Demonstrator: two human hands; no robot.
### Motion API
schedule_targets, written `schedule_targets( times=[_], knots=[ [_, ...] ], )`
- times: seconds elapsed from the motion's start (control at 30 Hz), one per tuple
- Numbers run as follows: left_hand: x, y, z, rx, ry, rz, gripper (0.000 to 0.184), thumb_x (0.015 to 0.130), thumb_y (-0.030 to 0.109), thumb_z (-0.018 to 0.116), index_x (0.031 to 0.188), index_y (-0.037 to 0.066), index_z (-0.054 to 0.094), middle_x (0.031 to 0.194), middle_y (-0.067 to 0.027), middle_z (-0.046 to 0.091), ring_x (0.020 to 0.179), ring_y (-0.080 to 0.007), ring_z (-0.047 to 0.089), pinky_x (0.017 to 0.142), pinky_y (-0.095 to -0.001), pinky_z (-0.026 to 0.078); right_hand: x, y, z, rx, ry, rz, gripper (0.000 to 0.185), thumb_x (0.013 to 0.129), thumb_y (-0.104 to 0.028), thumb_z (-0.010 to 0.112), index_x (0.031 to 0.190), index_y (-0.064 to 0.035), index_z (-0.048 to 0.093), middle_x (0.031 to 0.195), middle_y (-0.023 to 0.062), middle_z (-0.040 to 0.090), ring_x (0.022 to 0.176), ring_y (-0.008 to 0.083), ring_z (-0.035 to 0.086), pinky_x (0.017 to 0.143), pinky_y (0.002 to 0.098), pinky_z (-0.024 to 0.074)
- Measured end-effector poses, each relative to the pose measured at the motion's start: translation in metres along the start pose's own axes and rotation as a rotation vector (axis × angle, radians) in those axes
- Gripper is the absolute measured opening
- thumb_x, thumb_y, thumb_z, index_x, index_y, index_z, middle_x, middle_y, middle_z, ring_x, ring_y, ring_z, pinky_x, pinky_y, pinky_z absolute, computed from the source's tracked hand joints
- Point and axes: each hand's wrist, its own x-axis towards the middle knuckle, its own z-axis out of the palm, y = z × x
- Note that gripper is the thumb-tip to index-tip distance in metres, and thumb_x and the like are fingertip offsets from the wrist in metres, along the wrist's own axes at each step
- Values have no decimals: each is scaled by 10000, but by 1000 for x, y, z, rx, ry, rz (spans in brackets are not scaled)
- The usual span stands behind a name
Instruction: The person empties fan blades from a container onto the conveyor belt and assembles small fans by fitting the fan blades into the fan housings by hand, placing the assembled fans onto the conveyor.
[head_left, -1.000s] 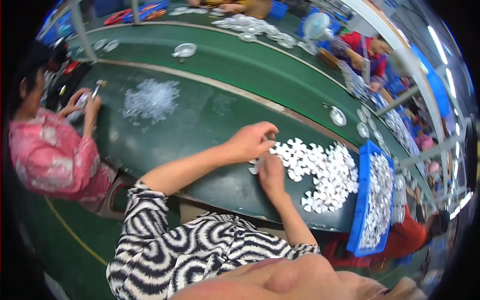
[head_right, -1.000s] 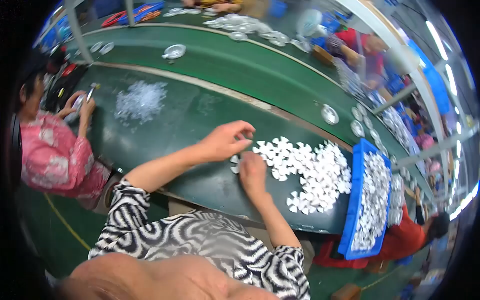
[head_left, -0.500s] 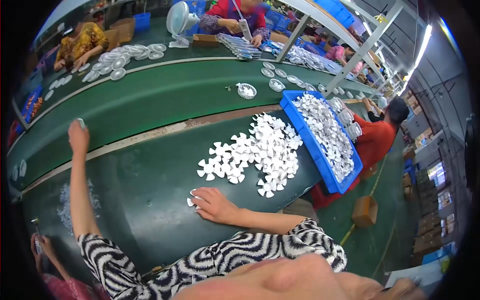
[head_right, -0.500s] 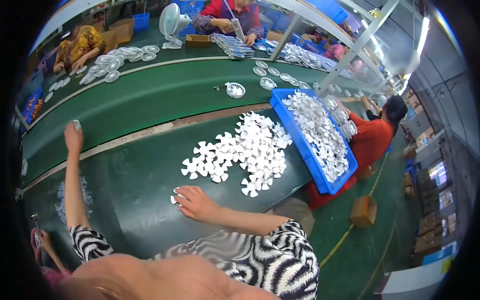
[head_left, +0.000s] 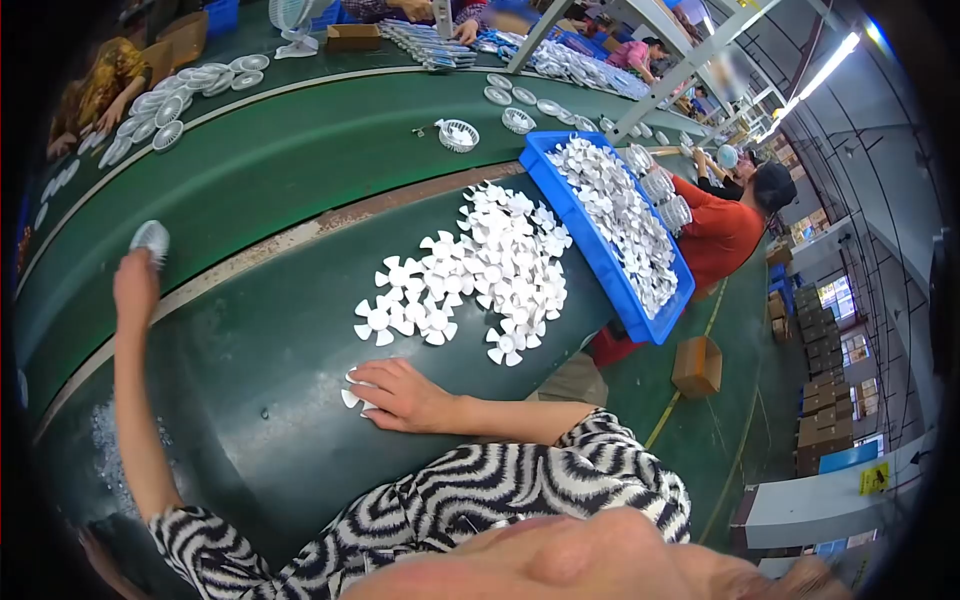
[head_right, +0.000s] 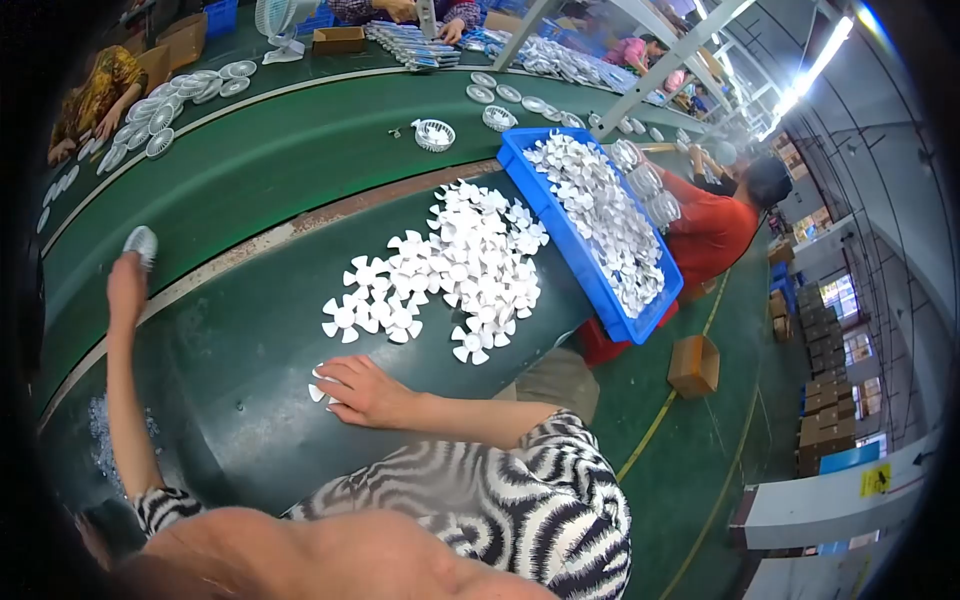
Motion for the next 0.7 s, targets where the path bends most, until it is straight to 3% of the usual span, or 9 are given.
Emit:
schedule_targets(
  times=[0.07, 0.17, 0.3, 0.33, 0.4, 0.43, 0.5, 0.6, 0.7],
  knots=[
    [-33, 98, -56, -103, 18, 197, 97, 810, 77, 514, 878, 22, 556, 828, -195, 569, 824, -374, 540, 700, -470, 429, -2, 0, 2, 1, 41, -9, 412, 756, -140, 666, 1131, -29, 536, 1217, 126, 503, 1143, 295, 470, 911, 429, 402],
    [-88, 183, -95, -154, -177, 438, 43, 743, 25, 505, 782, 22, 524, 814, -172, 538, 785, -357, 517, 694, -456, 417, -6, 3, 9, -36, 82, -28, 423, 747, -166, 662, 1124, -24, 532, 1192, 124, 504, 1136, 291, 463, 927, 427, 386],
    [-136, 209, -93, -250, -363, 588, 115, 698, 44, 604, 806, 27, 568, 856, -144, 557, 866, -309, 535, 781, -403, 422, -8, 2, 8, -47, 126, -55, 408, 744, -173, 668, 1100, -23, 537, 1182, 138, 504, 1128, 300, 473, 918, 426, 393],
    [-138, 208, -99, -250, -468, 548, 182, 688, 63, 666, 847, 19, 589, 912, -139, 579, 907, -305, 548, 799, -402, 437, -9, 2, 8, -57, 142, -47, 408, 744, -173, 668, 1100, -23, 537, 1182, 138, 504, 1128, 300, 473, 918, 426, 393],
    [-132, 214, -114, -412, -457, 365, 250, 694, 66, 689, 915, 11, 588, 944, -132, 586, 904, -315, 557, 783, -409, 452, -10, 2, 9, -25, 132, -55, 392, 736, -174, 672, 1073, -24, 540, 1151, 134, 509, 1122, 300, 473, 920, 428, 389],
    [-129, 210, -108, -451, -265, 359, 281, 735, 58, 671, 996, 11, 577, 947, -136, 584, 893, -330, 563, 776, -407, 462, -11, 3, 11, -32, 172, -72, 374, 726, -175, 675, 1043, -27, 542, 1116, 132, 511, 1103, 297, 479, 910, 426, 391],
    [-121, 207, -86, -522, -72, 102, 267, 789, 68, 633, 1042, 17, 567, 938, -145, 571, 890, -329, 565, 788, -396, 458, -13, 3, 13, -40, 202, -66, 368, 723, -176, 675, 1033, -27, 543, 1109, 133, 511, 1093, 294, 482, 904, 423, 393],
    [-124, 196, -41, -355, -272, -11, 285, 818, 183, 628, 1048, 25, 569, 1000, -166, 583, 918, -346, 577, 778, -422, 454, -16, 4, 8, -102, 274, -36, 342, 716, -198, 676, 993, -38, 555, 1083, 135, 512, 1076, 303, 473, 876, 420, 395],
    [-122, 214, -41, -315, -331, -74, 189, 823, 193, 558, 917, 32, 586, 924, -208, 610, 859, -392, 585, 729, -454, 456, -19, 2, 3, -238, 286, 48, 306, 688, -219, 679, 935, -61, 592, 988, 117, 517, 984, 294, 471, 805, 414, 396]
  ],
)
